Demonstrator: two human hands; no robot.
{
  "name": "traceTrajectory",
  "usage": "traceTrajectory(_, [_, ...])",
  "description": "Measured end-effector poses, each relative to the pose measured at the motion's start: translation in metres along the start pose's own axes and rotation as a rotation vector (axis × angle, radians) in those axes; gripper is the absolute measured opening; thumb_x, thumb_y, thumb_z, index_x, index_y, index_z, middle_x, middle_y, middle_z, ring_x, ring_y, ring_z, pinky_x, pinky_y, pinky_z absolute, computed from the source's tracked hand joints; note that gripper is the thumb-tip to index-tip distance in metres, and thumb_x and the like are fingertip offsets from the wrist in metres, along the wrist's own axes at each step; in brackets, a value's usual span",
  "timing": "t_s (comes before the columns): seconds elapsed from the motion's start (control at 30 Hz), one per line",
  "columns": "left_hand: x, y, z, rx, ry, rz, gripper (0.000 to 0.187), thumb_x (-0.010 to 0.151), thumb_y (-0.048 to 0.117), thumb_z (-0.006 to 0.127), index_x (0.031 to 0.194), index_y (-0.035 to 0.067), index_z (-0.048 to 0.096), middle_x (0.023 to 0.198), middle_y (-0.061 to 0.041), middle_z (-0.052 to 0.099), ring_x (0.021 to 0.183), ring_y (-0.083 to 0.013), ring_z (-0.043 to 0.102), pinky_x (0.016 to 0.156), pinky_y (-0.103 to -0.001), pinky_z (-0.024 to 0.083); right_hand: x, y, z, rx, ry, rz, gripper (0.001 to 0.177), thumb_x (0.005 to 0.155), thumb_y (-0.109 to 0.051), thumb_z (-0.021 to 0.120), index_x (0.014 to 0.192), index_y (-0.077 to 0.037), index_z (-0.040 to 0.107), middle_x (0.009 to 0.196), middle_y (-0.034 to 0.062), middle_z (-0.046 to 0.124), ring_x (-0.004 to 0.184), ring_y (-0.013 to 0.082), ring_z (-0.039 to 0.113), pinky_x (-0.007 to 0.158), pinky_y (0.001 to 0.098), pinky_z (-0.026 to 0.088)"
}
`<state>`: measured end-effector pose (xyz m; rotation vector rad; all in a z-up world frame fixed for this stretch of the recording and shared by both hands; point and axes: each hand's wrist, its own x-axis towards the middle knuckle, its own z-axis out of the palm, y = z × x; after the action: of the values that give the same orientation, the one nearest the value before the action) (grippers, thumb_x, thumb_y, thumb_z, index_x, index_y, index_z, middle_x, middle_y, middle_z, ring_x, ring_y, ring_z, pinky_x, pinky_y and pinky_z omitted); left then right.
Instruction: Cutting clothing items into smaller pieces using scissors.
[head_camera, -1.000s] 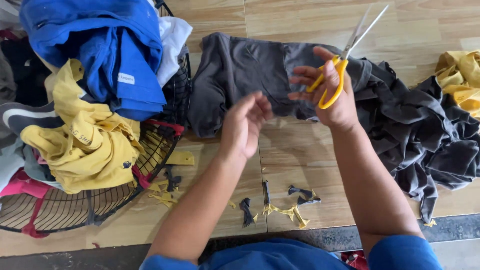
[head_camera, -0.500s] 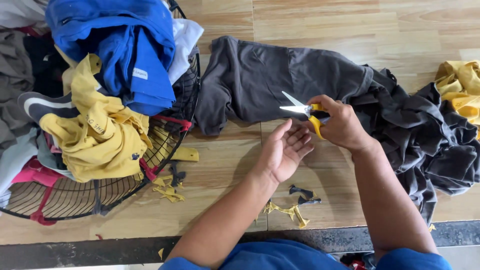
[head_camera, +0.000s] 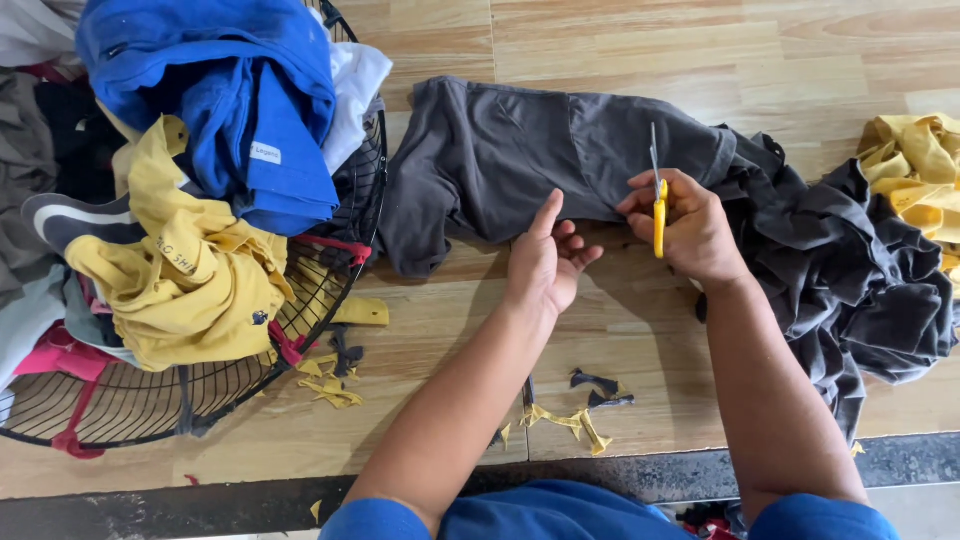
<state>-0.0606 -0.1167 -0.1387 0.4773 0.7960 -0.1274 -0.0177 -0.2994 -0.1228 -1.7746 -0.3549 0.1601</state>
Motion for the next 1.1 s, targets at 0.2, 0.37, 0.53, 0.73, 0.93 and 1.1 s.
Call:
traceTrajectory(0.2, [0.029,-0.008,0.001,0.236,0.093,0.324,0.041,0.079,0.022,0.089,0.089,-0.006,0.060,0.083,-0.023,0.056,0.047,-0.0326,0.066,0.042,-0.046,0.058,0.004,-0.003,-0.006,0.006,0.004,-0.019,0.050,0.082,0.010,0.075,0.130,0.001,0.062,0.096,0.0132,0.072,0.084,0.0128,0.069,0.080,0.0255,0.057])
traceTrajectory(0.37, [0.012,0.002,0.011,-0.063,-0.073,0.160,0.067,0.084,0.013,0.086,0.125,-0.015,0.042,0.124,-0.034,0.045,0.106,-0.0529,0.062,0.073,-0.070,0.060,0.001,-0.011,0.001,0.081,-0.009,-0.030,0.074,0.080,0.010,0.079,0.145,-0.002,0.048,0.098,0.0152,0.069,0.083,0.0129,0.068,0.078,0.0256,0.058])
traceTrajectory(0.53, [0.016,-0.002,0.008,0.072,-0.049,0.125,0.045,0.090,0.021,0.081,0.113,-0.006,0.055,0.101,-0.019,0.057,0.086,-0.0351,0.071,0.064,-0.062,0.064,-0.007,-0.025,0.000,0.009,-0.054,-0.063,0.092,0.076,0.005,0.088,0.149,0.001,0.033,0.101,0.0274,0.065,0.086,0.0274,0.070,0.080,0.0395,0.058])
traceTrajectory(0.73, [-0.007,0.014,0.024,0.193,0.016,0.279,0.045,0.083,0.015,0.079,0.106,-0.017,0.056,0.104,-0.024,0.050,0.081,-0.0357,0.067,0.042,-0.050,0.057,-0.011,-0.030,0.006,-0.061,-0.012,-0.018,0.061,0.081,-0.006,0.089,0.132,0.006,0.058,0.098,0.0197,0.071,0.082,0.0191,0.069,0.079,0.0309,0.056])
traceTrajectory(0.93, [0.023,0.014,0.010,0.378,0.043,0.286,0.035,0.078,0.021,0.085,0.085,-0.005,0.063,0.071,-0.014,0.055,0.050,-0.0206,0.058,0.032,-0.028,0.038,-0.020,-0.042,0.010,-0.275,0.026,-0.033,0.066,0.084,-0.023,0.091,0.139,0.002,0.064,0.087,0.0120,0.069,0.073,0.0165,0.065,0.074,0.0301,0.055])
traceTrajectory(1.1, [0.010,0.024,0.016,0.331,-0.060,0.211,0.057,0.089,0.016,0.075,0.122,-0.024,0.049,0.107,-0.030,0.053,0.087,-0.0419,0.072,0.059,-0.058,0.064,-0.038,-0.058,0.040,-0.012,-0.051,0.169,0.048,0.093,-0.022,0.078,0.133,-0.004,0.059,0.068,0.0143,0.069,0.058,0.0227,0.072,0.052,0.0308,0.058])
